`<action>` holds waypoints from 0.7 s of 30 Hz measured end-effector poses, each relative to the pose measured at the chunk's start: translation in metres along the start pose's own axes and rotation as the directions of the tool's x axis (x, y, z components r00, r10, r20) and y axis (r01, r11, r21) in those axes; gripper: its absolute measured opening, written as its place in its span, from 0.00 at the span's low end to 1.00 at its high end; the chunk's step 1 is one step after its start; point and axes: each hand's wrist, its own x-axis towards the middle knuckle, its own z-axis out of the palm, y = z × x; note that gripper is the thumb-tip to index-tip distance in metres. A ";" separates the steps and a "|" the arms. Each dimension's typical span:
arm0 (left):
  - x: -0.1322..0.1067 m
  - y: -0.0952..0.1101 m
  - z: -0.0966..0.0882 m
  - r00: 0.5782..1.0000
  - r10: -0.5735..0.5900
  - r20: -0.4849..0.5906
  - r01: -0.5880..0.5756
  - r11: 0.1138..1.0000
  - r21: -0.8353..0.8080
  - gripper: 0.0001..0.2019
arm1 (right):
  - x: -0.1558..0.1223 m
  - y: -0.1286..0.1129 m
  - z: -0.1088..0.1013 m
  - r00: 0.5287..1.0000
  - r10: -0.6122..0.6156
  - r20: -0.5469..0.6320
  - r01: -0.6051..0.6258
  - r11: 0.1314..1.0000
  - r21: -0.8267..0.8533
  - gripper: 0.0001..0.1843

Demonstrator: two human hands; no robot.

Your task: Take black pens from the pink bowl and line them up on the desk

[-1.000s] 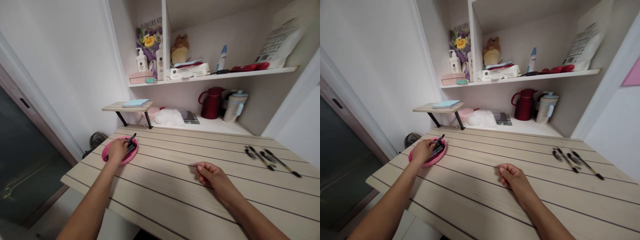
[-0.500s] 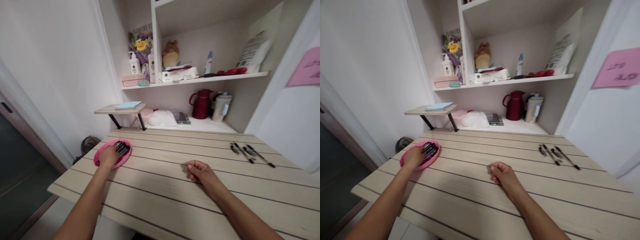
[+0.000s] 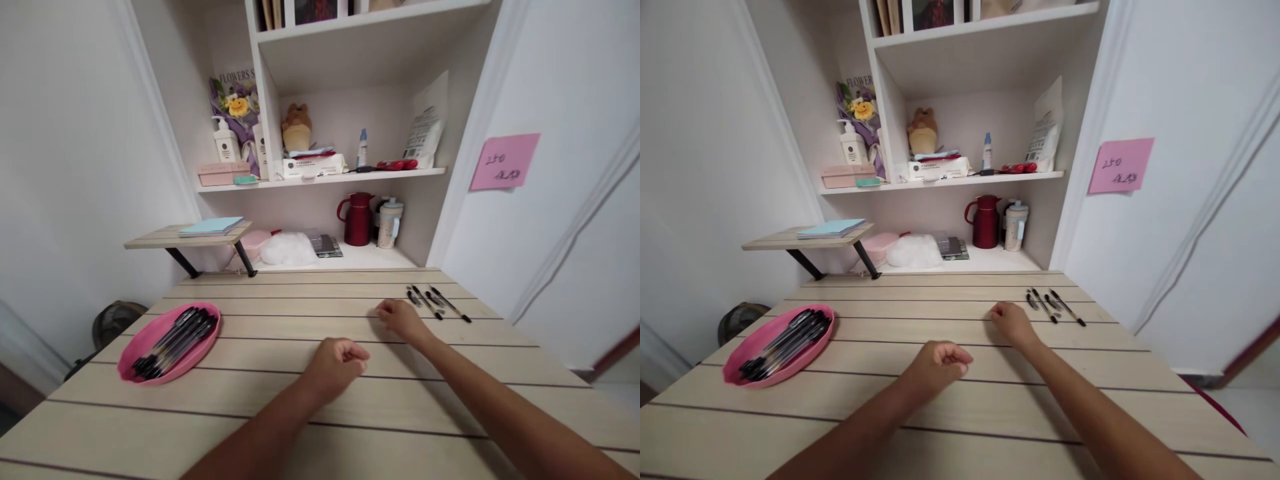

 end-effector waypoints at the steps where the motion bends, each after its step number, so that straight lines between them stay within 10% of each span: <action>1: 0.000 -0.002 0.007 1.000 -0.010 0.022 0.011 1.000 -0.019 0.08 | 0.007 0.012 -0.016 0.998 0.034 -0.054 -0.037 0.997 -0.069 0.04; 7: 0.006 -0.022 0.018 0.994 -0.076 0.084 0.082 0.995 -0.064 0.07 | 0.023 0.068 -0.071 0.947 0.208 -0.245 -0.278 0.913 -0.298 0.04; 15: 0.011 -0.023 0.016 0.978 -0.188 0.087 0.194 0.979 -0.069 0.08 | 0.023 0.082 -0.063 0.934 0.253 -0.252 -0.324 0.897 -0.301 0.07; 21: 0.024 -0.023 0.020 0.984 -0.177 -0.022 0.154 0.906 -0.395 0.14 | 0.003 0.041 -0.037 0.975 0.164 -0.151 -0.184 0.974 -0.134 0.15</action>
